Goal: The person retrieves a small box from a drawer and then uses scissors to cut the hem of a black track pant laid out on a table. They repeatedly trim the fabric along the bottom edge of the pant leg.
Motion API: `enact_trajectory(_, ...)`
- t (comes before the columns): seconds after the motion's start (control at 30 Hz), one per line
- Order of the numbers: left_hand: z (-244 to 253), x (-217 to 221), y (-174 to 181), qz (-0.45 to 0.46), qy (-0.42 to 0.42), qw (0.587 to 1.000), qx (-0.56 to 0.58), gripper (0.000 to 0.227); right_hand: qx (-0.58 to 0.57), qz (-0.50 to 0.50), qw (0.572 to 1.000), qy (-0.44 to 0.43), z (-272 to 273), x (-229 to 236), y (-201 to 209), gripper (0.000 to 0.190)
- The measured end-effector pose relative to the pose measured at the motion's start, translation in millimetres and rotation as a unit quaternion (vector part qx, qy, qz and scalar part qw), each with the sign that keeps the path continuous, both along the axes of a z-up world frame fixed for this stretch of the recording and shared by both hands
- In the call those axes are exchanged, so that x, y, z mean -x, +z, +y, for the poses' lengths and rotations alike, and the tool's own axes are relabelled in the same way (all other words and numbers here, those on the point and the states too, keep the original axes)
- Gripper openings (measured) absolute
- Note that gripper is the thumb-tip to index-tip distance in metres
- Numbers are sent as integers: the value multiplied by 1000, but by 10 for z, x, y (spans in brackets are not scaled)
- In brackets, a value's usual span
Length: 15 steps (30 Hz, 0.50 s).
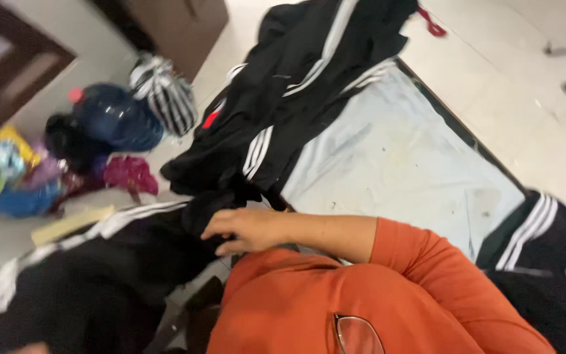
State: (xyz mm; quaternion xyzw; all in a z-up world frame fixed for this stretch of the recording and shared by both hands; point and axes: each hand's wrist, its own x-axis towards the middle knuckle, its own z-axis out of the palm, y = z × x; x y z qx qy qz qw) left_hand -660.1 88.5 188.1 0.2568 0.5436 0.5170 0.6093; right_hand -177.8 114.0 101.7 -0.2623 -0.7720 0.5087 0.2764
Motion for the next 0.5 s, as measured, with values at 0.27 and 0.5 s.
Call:
enact_trajectory(0.27, -667, -1985, 252, -211, 176, 948, -163, 41, 218, -13, 976, -15, -356, 1278, 417, 80)
enact_trajectory(0.5, -362, -58, -503, 399, 182, 886, -152, 36, -133, -241, 957, 93, 369, 1452, -691, 48)
